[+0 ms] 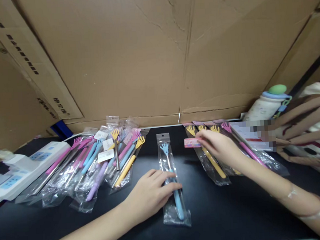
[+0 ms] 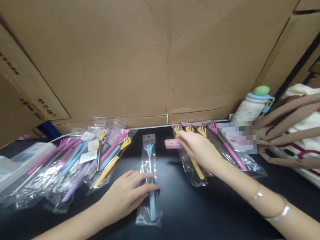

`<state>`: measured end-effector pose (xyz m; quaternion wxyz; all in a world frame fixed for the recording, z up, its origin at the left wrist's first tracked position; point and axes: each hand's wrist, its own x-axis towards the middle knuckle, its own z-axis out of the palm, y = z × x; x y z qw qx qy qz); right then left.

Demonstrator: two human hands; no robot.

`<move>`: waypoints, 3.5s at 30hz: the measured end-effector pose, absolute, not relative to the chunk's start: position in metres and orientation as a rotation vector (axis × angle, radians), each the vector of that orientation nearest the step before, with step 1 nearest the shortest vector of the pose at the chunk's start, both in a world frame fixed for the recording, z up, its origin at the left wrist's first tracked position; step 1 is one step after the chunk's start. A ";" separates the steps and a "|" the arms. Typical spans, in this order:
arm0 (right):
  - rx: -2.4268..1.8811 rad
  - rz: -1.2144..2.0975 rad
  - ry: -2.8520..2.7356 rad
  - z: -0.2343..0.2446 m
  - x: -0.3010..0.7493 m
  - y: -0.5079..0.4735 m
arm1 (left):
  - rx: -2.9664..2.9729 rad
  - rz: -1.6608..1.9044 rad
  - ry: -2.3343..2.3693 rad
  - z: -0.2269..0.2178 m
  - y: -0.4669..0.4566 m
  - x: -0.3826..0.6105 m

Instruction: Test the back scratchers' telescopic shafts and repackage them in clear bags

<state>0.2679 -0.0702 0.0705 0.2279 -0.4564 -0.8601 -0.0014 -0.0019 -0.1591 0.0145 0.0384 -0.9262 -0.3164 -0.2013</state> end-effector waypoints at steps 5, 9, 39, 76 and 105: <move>-1.150 0.229 -2.486 0.060 0.236 -0.084 | -2.914 -0.640 -0.980 0.019 -0.162 -0.002; -1.124 0.348 -2.458 0.052 0.232 -0.088 | -2.879 -0.641 -1.016 0.035 -0.149 -0.010; -1.080 0.983 -2.121 0.020 0.243 -0.060 | -2.636 -0.373 -1.510 0.027 -0.014 -0.005; -0.850 0.718 -2.095 0.043 0.175 0.035 | -2.931 -1.110 -1.985 0.025 0.004 -0.015; -0.674 0.506 -2.262 0.046 0.186 0.035 | -3.058 -1.197 -1.889 0.025 0.004 -0.020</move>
